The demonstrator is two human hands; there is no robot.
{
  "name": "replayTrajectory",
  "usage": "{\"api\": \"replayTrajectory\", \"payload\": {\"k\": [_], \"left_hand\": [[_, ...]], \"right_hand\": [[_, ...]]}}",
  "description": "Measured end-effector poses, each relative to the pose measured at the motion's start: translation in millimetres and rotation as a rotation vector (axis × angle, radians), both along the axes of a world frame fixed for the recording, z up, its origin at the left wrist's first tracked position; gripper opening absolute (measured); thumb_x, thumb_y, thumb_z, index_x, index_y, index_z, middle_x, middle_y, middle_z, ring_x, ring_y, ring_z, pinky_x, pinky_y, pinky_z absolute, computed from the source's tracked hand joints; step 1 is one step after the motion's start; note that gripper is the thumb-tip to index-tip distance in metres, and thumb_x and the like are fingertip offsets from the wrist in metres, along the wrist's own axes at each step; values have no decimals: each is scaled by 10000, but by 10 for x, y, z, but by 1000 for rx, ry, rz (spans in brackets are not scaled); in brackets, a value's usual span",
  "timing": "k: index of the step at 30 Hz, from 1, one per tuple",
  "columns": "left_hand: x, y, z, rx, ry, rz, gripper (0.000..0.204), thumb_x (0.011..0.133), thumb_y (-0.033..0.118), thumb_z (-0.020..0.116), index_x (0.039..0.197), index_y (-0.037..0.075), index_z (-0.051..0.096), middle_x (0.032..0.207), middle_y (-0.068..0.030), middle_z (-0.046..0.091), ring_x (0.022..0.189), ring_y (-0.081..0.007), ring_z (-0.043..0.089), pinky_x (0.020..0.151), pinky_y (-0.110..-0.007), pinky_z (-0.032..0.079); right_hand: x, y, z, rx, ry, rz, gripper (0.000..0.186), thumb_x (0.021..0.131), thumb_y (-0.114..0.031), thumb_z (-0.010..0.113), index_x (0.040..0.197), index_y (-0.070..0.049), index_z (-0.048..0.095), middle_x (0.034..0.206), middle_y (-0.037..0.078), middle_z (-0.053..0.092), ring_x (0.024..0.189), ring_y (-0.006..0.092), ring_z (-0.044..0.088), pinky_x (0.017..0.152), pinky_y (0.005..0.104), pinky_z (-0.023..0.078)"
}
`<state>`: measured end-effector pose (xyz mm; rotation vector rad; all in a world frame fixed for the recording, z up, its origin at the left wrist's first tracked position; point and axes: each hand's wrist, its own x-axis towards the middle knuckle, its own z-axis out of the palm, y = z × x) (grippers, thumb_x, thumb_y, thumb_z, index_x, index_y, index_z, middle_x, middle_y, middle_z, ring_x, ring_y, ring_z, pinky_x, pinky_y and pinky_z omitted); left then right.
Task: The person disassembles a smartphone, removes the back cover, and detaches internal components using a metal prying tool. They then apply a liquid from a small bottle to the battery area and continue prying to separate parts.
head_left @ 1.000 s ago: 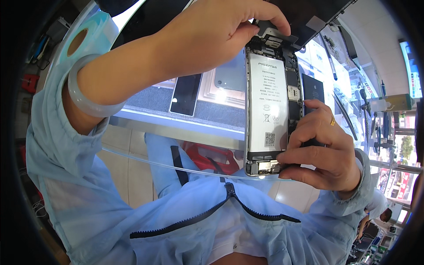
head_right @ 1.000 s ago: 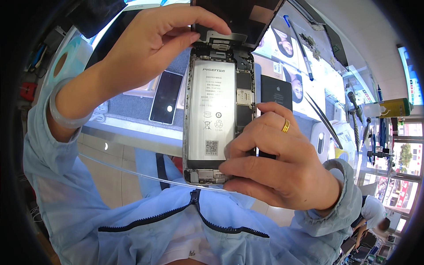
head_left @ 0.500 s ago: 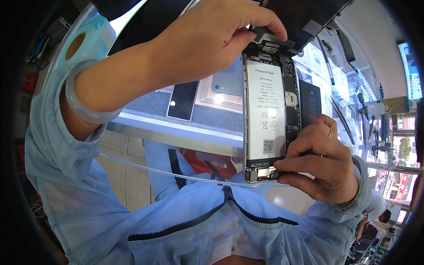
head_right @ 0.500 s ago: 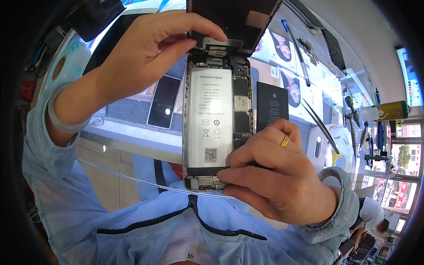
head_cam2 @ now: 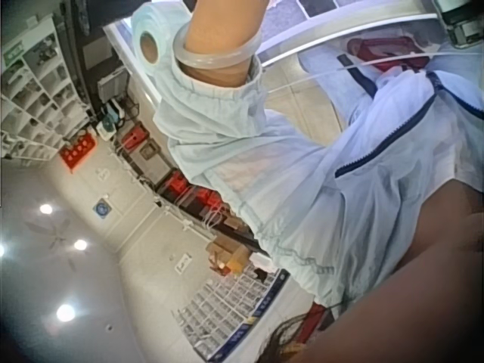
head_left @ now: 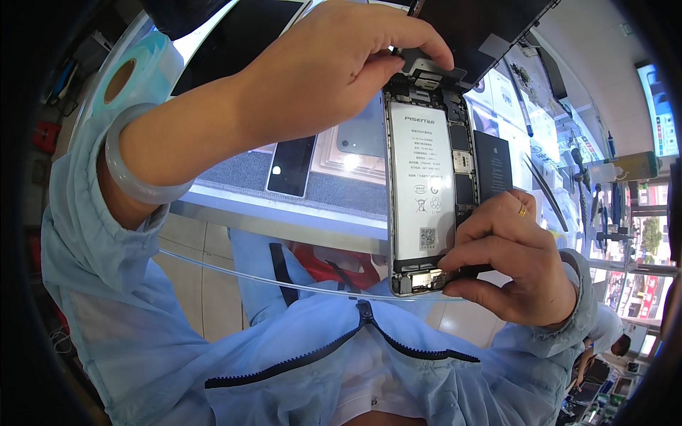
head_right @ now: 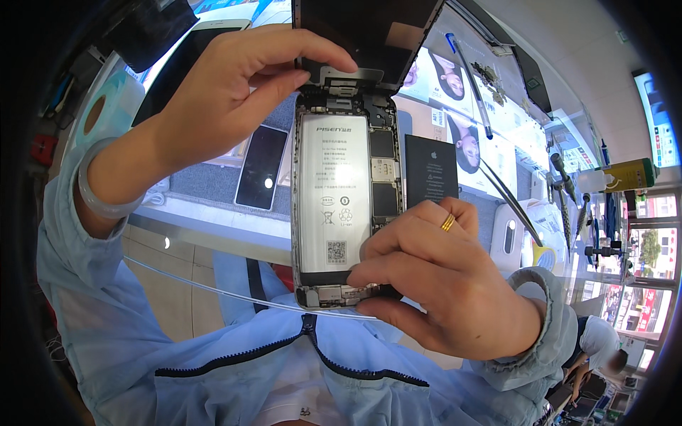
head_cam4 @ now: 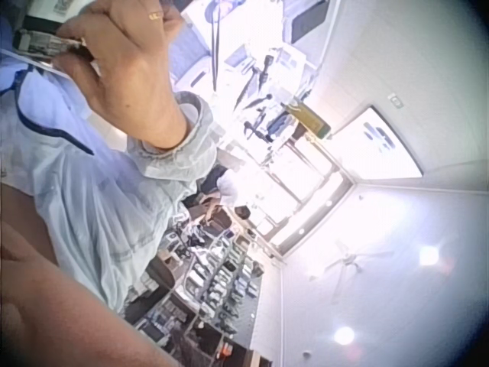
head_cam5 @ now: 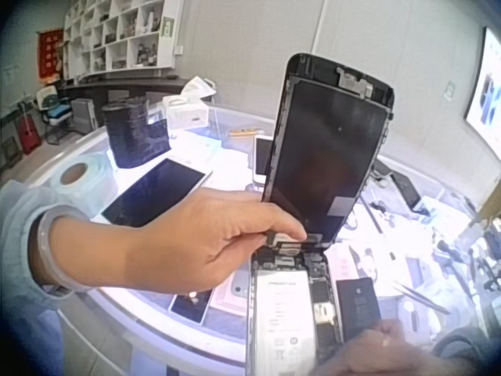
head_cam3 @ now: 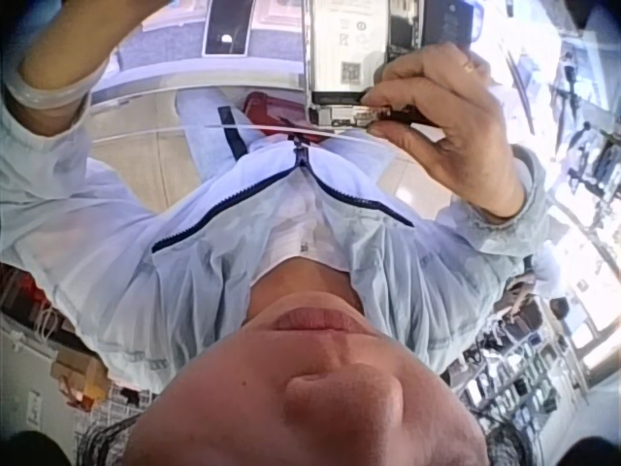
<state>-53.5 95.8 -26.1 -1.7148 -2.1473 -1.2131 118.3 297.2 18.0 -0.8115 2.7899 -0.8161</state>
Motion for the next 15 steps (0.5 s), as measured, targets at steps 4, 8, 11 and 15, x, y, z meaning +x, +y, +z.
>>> {"api": "replayTrajectory", "payload": {"k": [4,8,11,15], "left_hand": [[-1,-5,-7,1,1,2,284,870,-80,462,1097,0,613,1024,-106,644,936,-170,629,815,-253,498],[-9,4,-10,7,29,-5,288,870,-83,460,1098,2,614,1028,-107,644,937,-169,629,814,-252,499],[1,0,-2,2,31,-4,290,871,-82,457,1100,3,613,1029,-107,642,938,-168,628,812,-250,499],[0,2,-7,3,12,-10,288,870,-81,456,1097,1,613,1027,-108,642,934,-168,628,810,-249,500]], "right_hand": [[-11,0,-8,-8,-15,-5,295,589,-128,827,848,-103,687,844,19,592,782,182,547,773,348,321],[-13,22,-15,-22,-18,55,259,612,-119,802,827,-104,660,860,14,586,816,187,536,763,345,308],[-6,20,-2,-37,-5,41,246,615,-115,793,816,-103,652,865,6,590,825,187,533,753,339,306],[1,-6,-34,-21,59,-29,243,571,-156,842,772,-129,708,818,-8,606,773,174,552,753,333,350]]}}
